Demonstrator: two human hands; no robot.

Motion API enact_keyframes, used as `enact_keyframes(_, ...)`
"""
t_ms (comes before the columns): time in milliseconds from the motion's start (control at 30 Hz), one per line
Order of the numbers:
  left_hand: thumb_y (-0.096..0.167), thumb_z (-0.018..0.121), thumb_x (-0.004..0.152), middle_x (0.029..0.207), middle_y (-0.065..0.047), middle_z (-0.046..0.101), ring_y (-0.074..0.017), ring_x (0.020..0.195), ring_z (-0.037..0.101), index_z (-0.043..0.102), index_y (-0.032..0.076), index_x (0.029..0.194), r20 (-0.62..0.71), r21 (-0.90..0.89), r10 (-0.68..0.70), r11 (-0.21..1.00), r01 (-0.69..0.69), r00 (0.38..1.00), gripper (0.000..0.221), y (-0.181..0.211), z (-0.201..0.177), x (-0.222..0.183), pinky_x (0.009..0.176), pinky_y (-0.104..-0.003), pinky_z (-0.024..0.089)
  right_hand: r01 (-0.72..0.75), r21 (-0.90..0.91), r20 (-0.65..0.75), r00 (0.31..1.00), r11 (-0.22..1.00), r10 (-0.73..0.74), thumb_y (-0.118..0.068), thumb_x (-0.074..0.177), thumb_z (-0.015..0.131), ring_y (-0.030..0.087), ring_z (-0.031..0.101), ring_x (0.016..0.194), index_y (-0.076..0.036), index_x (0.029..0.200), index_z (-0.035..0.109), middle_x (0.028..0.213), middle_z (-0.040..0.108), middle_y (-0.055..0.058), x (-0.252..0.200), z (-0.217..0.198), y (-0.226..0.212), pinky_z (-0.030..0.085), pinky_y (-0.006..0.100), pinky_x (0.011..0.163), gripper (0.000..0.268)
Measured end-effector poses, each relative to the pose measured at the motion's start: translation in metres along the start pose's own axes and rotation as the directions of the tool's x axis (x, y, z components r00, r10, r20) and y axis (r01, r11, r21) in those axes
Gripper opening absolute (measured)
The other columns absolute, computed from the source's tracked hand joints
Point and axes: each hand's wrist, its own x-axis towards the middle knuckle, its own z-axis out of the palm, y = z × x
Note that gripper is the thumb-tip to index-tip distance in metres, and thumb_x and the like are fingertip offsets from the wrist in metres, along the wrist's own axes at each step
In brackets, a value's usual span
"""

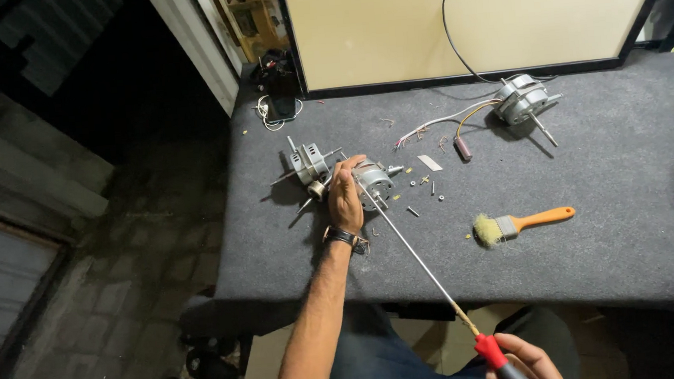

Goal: Repairing small electric motors by disassembling components, cleaning them with a brush, and inspecting the coils.

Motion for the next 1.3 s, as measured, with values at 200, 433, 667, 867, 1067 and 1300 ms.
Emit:
enact_keyframes(200, 0.060, 0.007, 0.105, 0.112, -0.010, 0.066, -0.0267, 0.103, 0.064, 0.068, 0.011, 0.119, -0.003, 0.012, 0.032, 0.999, -0.032, 0.999, 0.080, -0.002, 0.000, 0.000, 0.094, -0.035, 0.047, -0.001, 0.084, -0.178, 0.984, 0.996, 0.016, 0.003, 0.081, 0.064, 0.039, 0.069, 0.078, 0.007, 0.139, 0.058, 0.126, 0.074, 0.039, -0.018, 0.042, -0.004, 0.052, 0.040, 0.070, 0.059)
enact_keyframes(433, 0.064, 0.007, 0.102, 0.114, -0.009, 0.066, -0.0257, 0.105, 0.065, 0.069, 0.011, 0.118, 0.004, -0.002, 0.006, 1.000, -0.006, 1.000, 0.083, 0.005, -0.001, -0.001, 0.092, -0.034, 0.049, 0.084, 0.113, -0.163, 0.984, 0.990, -0.065, 0.020, 0.077, 0.064, 0.024, 0.065, 0.069, 0.003, 0.139, 0.059, 0.119, 0.075, 0.036, 0.000, 0.019, 0.027, 0.047, 0.025, 0.058, 0.065)
enact_keyframes(667, 0.055, 0.019, 0.107, 0.114, -0.007, 0.068, -0.0174, 0.079, 0.061, 0.073, 0.011, 0.112, -0.021, -0.052, 0.049, 0.997, -0.050, 0.999, 0.070, 0.007, -0.001, -0.001, 0.075, -0.029, 0.050, 0.047, 0.171, 0.391, 0.913, 0.984, -0.111, -0.033, 0.087, 0.074, 0.037, 0.081, 0.089, 0.003, 0.146, 0.046, 0.119, 0.075, 0.039, 0.009, -0.007, -0.016, 0.061, 0.041, 0.081, 0.075)
enact_keyframes(867, 0.050, 0.020, 0.109, 0.111, -0.009, 0.070, -0.0261, 0.109, 0.066, 0.074, 0.009, 0.108, -0.038, -0.001, 0.115, 0.993, -0.115, 0.993, 0.068, 0.009, -0.003, 0.002, 0.097, -0.035, 0.049, 0.011, -0.227, 0.307, 0.950, 0.974, 0.061, -0.012, 0.082, 0.073, 0.033, 0.087, 0.091, -0.006, 0.147, 0.057, 0.121, 0.087, 0.027, 0.006, -0.010, -0.055, 0.061, 0.040, 0.084, 0.067)
enact_keyframes(1067, 0.048, 0.022, 0.109, 0.111, -0.009, 0.071, -0.0265, 0.108, 0.067, 0.074, 0.008, 0.107, -0.037, 0.022, 0.125, 0.992, -0.124, 0.992, 0.066, 0.009, -0.003, 0.001, 0.096, -0.036, 0.050, 0.346, -0.639, 0.468, 0.884, 0.687, -0.011, -0.012, 0.082, 0.079, 0.011, 0.067, 0.134, -0.012, 0.149, 0.054, 0.148, 0.070, 0.003, 0.027, -0.029, -0.072, 0.040, 0.030, 0.114, 0.071)
enact_keyframes(1300, 0.050, 0.018, 0.108, 0.116, -0.007, 0.069, -0.0214, 0.101, 0.067, 0.073, 0.011, 0.113, -0.028, -0.012, 0.063, 0.998, -0.063, 0.998, 0.068, 0.014, -0.004, -0.001, 0.070, -0.029, 0.056, 0.075, -0.787, 0.065, 0.997, 0.612, -0.038, -0.008, 0.072, 0.089, 0.003, 0.086, 0.105, -0.030, 0.144, 0.066, 0.113, 0.097, -0.004, -0.012, 0.029, -0.117, 0.050, 0.018, 0.105, 0.079)
